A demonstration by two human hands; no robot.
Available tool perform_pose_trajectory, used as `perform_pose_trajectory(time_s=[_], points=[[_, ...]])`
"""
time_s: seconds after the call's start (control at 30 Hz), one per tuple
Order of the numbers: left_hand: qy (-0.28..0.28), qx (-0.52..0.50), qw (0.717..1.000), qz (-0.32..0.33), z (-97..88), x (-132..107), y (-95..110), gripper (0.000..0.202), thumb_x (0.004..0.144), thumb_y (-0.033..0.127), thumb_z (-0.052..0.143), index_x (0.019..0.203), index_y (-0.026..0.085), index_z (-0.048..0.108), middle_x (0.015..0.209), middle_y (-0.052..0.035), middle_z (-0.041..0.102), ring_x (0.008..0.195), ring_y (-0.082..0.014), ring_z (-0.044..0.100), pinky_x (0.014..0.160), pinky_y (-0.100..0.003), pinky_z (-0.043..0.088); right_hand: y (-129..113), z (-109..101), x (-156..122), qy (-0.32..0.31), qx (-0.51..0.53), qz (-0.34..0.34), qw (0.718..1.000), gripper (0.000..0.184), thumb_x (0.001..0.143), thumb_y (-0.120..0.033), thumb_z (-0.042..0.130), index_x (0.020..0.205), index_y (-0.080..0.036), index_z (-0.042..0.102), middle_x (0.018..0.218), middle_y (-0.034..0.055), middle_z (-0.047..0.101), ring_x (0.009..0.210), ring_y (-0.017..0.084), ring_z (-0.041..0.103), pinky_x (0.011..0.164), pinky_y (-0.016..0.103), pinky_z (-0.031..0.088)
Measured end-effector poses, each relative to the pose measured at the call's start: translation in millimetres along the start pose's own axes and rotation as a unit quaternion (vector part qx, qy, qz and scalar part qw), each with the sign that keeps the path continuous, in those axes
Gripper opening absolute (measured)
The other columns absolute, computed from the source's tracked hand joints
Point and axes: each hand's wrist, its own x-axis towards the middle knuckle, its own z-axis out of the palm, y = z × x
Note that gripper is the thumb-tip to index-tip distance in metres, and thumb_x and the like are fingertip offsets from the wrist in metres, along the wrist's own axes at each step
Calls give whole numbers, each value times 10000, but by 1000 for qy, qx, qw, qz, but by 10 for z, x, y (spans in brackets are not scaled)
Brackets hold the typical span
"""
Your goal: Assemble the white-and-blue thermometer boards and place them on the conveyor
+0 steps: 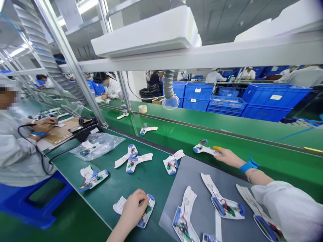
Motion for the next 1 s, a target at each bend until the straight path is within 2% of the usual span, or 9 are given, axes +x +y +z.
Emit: perform_pose_trajectory(time_s=[0.17, 0.3, 0.37, 0.47, 0.53, 0.6, 0.67, 0.77, 1.0], points=[[7, 7, 1000, 15, 3, -19, -63, 305, 811, 235, 408, 570, 182, 588, 820, -45, 622, 746, -158, 587, 698, -269, 428, -130, 246, -246, -98, 30, -45, 994, 410, 819, -200, 495, 1222, -122, 511, 997, 111, 646, 867, 195, 623, 765, 282, 494], [11, 7, 1000, 15, -15, -48, -101, 280, 802, 220, 415, 600, 174, 603, 838, -60, 624, 774, -166, 586, 735, -281, 430, -336, 274, -261, -113, 34, -80, 990, 445, 818, -258, 481, 1221, -70, 502, 1229, 156, 523, 1135, 250, 492, 947, 328, 401], [4, 3, 1000, 14, -46, -56, -110, 266, 788, 200, 428, 597, 171, 612, 859, -60, 628, 786, -162, 590, 745, -276, 435, -560, 246, -271, -93, 46, -132, 986, 429, 838, -292, 468, 1200, -67, 510, 1261, 155, 493, 1173, 251, 450, 993, 350, 353], [-17, -1, 1000, 21, -105, -55, -110, 213, 742, 157, 475, 603, 170, 636, 902, -55, 631, 800, -152, 596, 752, -265, 442, -1058, 241, -368, -88, 81, -264, 957, 354, 855, -283, 469, 1161, -117, 534, 1190, 118, 545, 1088, 218, 509, 949, 338, 386], [-27, 0, 999, 27, -134, -45, -107, 186, 720, 140, 500, 624, 173, 655, 915, -52, 631, 802, -151, 596, 753, -264, 447, -1419, 308, -466, -136, 92, -340, 926, 315, 859, -258, 474, 1141, -138, 545, 1129, 106, 572, 1014, 203, 545, 895, 325, 415], [-31, 3, 999, 32, -150, -34, -104, 182, 712, 129, 506, 643, 173, 669, 908, -52, 630, 795, -152, 592, 752, -269, 449, -1731, 436, -552, -195, 83, -383, 899, 288, 861, -241, 479, 1119, -138, 558, 1052, 106, 597, 933, 195, 573, 820, 306, 436], [-35, 7, 999, 39, -155, -25, -103, 192, 711, 118, 500, 654, 169, 676, 890, -53, 627, 783, -153, 588, 749, -273, 449, -1963, 599, -603, -236, 58, -394, 886, 268, 855, -248, 502, 1080, -120, 572, 972, 107, 612, 858, 198, 588, 732, 291, 439], [-46, 8, 997, 56, -157, -21, -102, 194, 712, 118, 498, 670, 168, 681, 881, -52, 620, 787, -154, 583, 746, -270, 448, -2164, 811, -622, -262, 34, -390, 882, 268, 829, -302, 559, 1004, -100, 585, 888, 102, 614, 777, 201, 587, 635, 272, 407], [-69, 1, 994, 84, -148, -13, -121, 174, 697, 112, 498, 683, 177, 659, 882, -43, 591, 823, -160, 569, 770, -278, 438, -2262, 930, -607, -289, 40, -394, 871, 276, 812, -365, 596, 937, -119, 581, 835, 64, 596, 726, 170, 563, 579, 241, 343]])
